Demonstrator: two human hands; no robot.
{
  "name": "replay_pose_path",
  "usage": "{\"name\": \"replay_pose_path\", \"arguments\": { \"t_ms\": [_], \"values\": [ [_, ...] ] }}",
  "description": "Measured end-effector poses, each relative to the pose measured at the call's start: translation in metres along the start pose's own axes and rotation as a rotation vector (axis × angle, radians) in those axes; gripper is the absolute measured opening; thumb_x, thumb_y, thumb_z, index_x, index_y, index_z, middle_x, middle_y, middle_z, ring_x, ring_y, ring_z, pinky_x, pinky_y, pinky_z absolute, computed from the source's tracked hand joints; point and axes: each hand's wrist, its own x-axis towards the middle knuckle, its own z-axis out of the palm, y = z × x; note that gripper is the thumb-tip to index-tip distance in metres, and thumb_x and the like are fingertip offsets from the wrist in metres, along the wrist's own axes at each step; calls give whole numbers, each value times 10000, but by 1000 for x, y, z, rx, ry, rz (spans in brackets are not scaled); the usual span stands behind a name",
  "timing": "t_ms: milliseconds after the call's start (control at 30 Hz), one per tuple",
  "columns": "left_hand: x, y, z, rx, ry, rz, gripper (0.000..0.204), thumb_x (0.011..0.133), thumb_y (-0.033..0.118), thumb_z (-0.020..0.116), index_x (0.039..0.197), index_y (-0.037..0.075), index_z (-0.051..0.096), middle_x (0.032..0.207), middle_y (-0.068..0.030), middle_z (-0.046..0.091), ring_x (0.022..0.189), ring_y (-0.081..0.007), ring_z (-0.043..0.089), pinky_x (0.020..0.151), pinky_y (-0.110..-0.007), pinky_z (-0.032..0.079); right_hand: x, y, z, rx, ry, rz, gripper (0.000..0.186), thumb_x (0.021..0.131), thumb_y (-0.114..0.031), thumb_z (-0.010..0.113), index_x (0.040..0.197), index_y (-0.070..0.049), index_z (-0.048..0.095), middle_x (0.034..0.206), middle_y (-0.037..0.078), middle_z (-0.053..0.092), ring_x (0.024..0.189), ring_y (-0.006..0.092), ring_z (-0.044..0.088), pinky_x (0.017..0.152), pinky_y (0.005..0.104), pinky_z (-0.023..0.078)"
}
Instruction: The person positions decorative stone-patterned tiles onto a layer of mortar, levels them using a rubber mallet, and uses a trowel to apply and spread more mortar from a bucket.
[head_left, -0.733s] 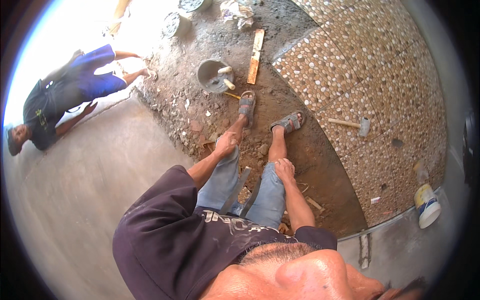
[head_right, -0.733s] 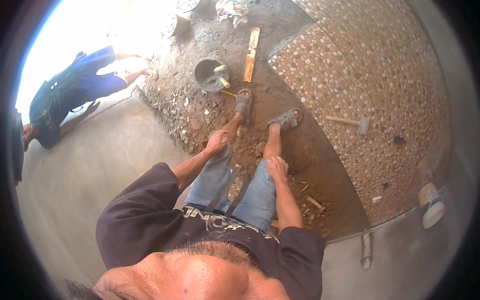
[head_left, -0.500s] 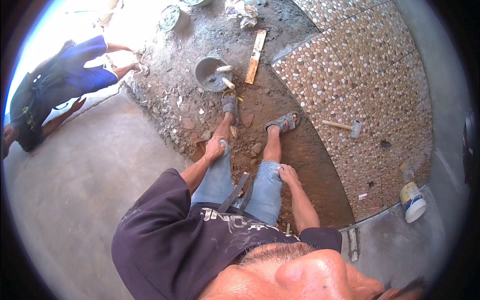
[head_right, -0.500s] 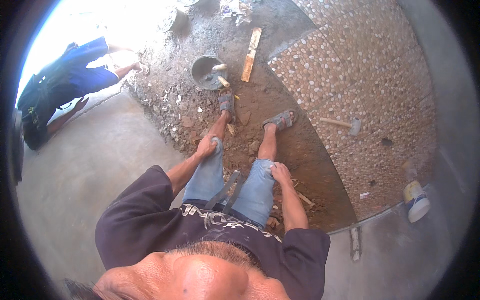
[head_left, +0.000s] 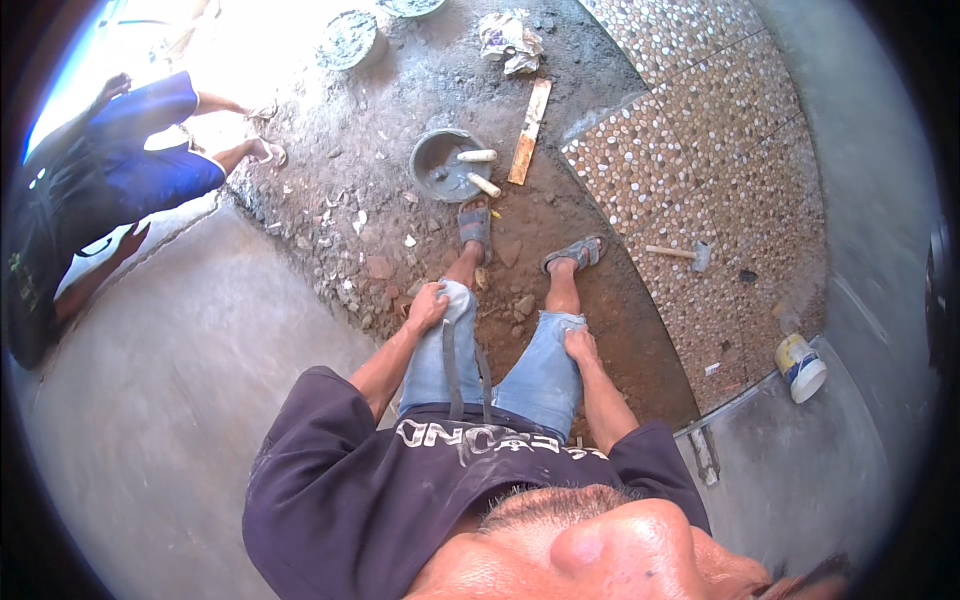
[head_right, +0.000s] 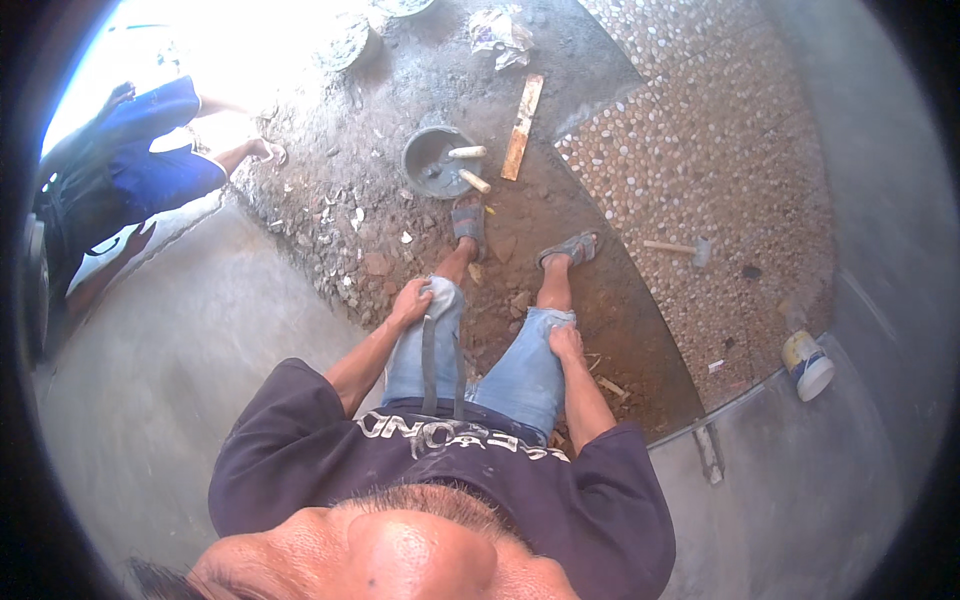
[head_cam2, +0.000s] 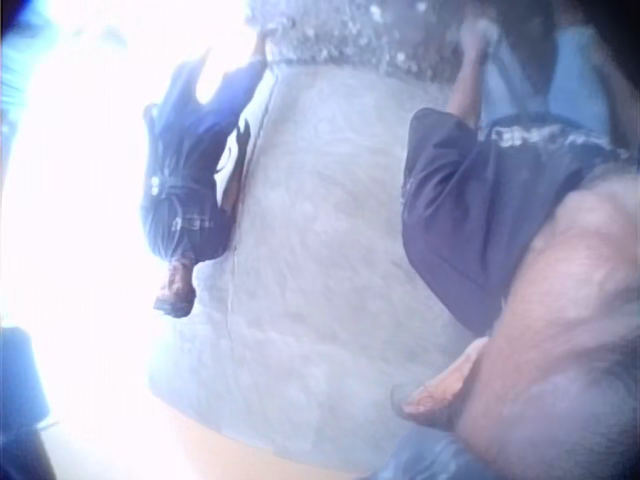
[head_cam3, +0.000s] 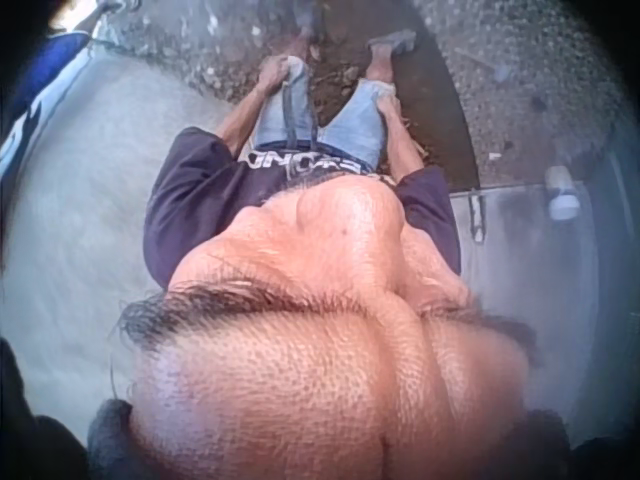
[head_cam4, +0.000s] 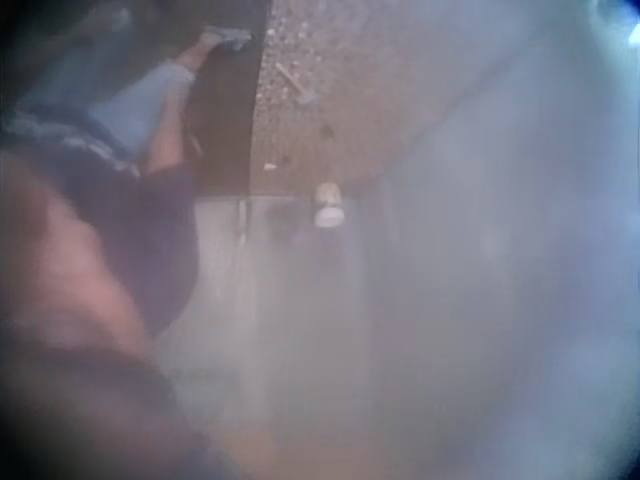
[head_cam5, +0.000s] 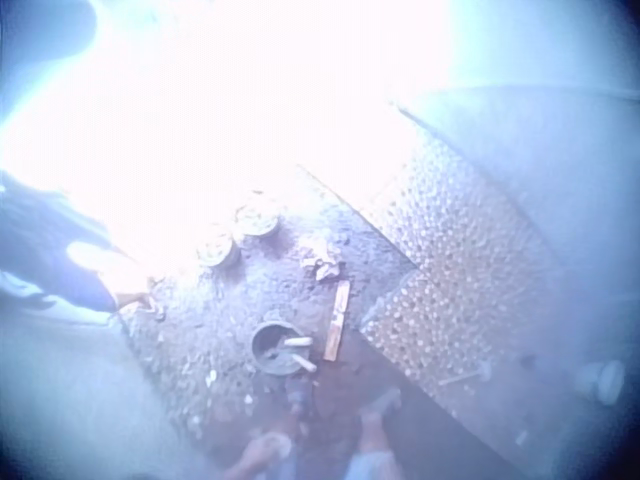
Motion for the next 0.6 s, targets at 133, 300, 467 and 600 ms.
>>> {"name": "replay_pose_path", "arguments": {
  "t_ms": [133, 300, 467, 600],
  "values": [
    [-8, -15, -42, -4, -20, -157, 463, 866, 293, 573, 1259, 48, 593, 1228, -232, 616, 1187, -345, 566, 1011, -411, 432, -4, -14, -17, 109, 86, -95, 708, 914, -410, 508, 1410, 77, 374, 1377, 331, 460, 1304, 426, 449, 1094, 447, 360],
    [-1, -38, -50, -78, -71, -274, 476, 876, 304, 574, 1278, 49, 582, 1188, -227, 643, 1130, -336, 611, 964, -402, 465, 1, -55, -2, 228, 98, -323, 752, 908, -435, 532, 1451, 47, 337, 1452, 297, 390, 1360, 403, 380, 1131, 423, 313],
    [19, 6, -41, -58, 9, -143, 488, 877, 338, 570, 1257, 33, 593, 1198, -244, 635, 1147, -360, 601, 984, -406, 454, 7, -100, 22, 197, -47, -338, 718, 913, -399, 518, 1458, 32, 335, 1450, 317, 374, 1362, 410, 374, 1126, 451, 318],
    [39, 98, -34, 108, 14, 78, 437, 896, 329, 541, 1238, 65, 610, 1249, -199, 615, 1216, -345, 547, 1035, -403, 413, 36, -109, 15, 88, -83, -324, 617, 884, -316, 528, 1381, 38, 439, 1383, 311, 452, 1312, 404, 436, 1098, 467, 352]
  ]
}}
